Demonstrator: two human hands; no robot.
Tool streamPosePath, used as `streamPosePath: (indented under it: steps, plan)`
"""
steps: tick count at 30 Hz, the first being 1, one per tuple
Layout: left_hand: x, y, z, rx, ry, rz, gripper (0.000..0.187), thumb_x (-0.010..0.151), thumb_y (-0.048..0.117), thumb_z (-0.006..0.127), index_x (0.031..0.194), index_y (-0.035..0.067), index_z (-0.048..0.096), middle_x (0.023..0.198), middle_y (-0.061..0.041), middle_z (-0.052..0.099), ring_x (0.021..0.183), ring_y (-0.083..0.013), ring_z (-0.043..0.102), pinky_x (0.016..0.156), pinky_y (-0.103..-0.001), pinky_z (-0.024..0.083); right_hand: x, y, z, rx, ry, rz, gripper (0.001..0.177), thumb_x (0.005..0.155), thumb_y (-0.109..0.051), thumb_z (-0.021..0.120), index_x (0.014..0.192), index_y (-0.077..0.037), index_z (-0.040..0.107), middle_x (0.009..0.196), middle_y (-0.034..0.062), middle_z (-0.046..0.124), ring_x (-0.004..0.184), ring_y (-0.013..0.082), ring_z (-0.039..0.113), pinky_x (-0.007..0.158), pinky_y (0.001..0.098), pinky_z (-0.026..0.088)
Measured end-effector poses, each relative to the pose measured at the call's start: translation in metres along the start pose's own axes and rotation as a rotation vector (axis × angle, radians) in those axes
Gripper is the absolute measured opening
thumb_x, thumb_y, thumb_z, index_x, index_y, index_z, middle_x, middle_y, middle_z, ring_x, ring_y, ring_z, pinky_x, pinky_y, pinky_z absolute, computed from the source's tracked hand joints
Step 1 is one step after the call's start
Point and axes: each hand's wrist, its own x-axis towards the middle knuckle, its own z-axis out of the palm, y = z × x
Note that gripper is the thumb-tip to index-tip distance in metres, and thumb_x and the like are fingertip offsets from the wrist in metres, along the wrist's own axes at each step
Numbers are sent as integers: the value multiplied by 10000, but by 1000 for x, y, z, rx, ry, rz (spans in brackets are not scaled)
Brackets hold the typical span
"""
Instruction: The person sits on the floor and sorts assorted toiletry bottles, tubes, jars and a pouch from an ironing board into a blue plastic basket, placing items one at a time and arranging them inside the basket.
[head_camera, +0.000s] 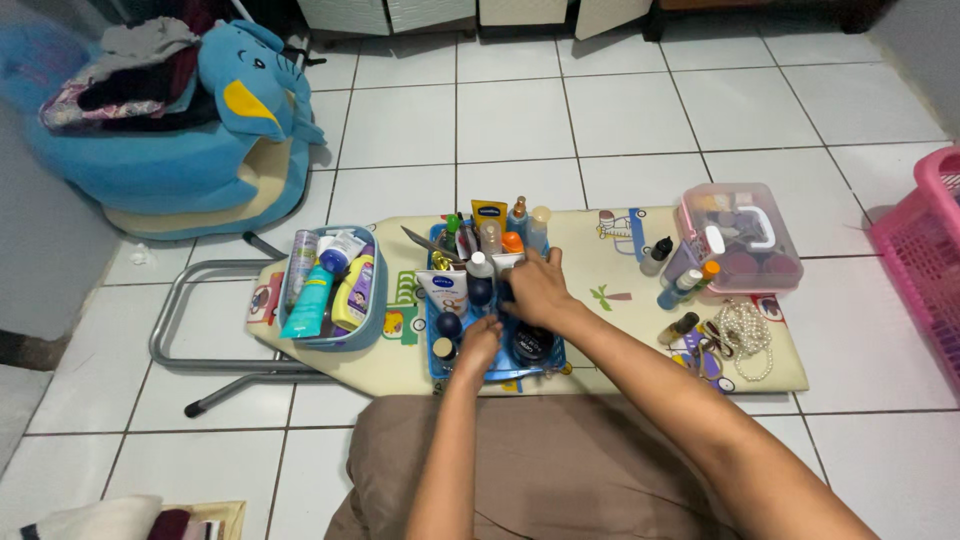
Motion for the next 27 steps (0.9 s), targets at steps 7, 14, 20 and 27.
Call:
streamPosePath:
  steps: [7, 14, 20, 27]
  plan:
    - [15, -7, 12, -74, -75, 42, 357, 931, 68, 482, 1235, 37, 667, 1026, -14, 688, 890, -124, 606, 741, -267, 477, 1, -2, 35, -75, 35, -71, 338, 682, -278, 826, 983, -134, 773, 1030, 82, 723, 1134, 294, 574, 950, 531, 364]
    - [25, -15, 19, -227, -9, 46, 241, 882, 6, 460, 968, 49, 681, 829, -22, 637, 680, -115, 511, 577, -274, 394, 4, -2, 55, -110, 113, -87, 217, 763, -184, 714, 966, -135, 773, 1029, 53, 727, 1143, 261, 574, 953, 522, 371]
    - [39, -18, 19, -226, 50, 33, 169, 881, 10, 488, 790, 70, 616, 704, -24, 563, 562, -132, 440, 491, -304, 327, 11, 2, 66, -162, 137, -85, 210, 831, -147, 632, 984, -154, 776, 1009, 46, 735, 1157, 261, 573, 958, 506, 375]
    - [31, -3, 19, -195, 105, 9, 161, 885, 41, 490, 809, 87, 624, 727, 6, 579, 640, -124, 515, 549, -283, 395, 6, 0, 44, -145, 222, -98, 215, 775, -145, 689, 973, -143, 771, 996, 44, 734, 1133, 255, 583, 944, 507, 371]
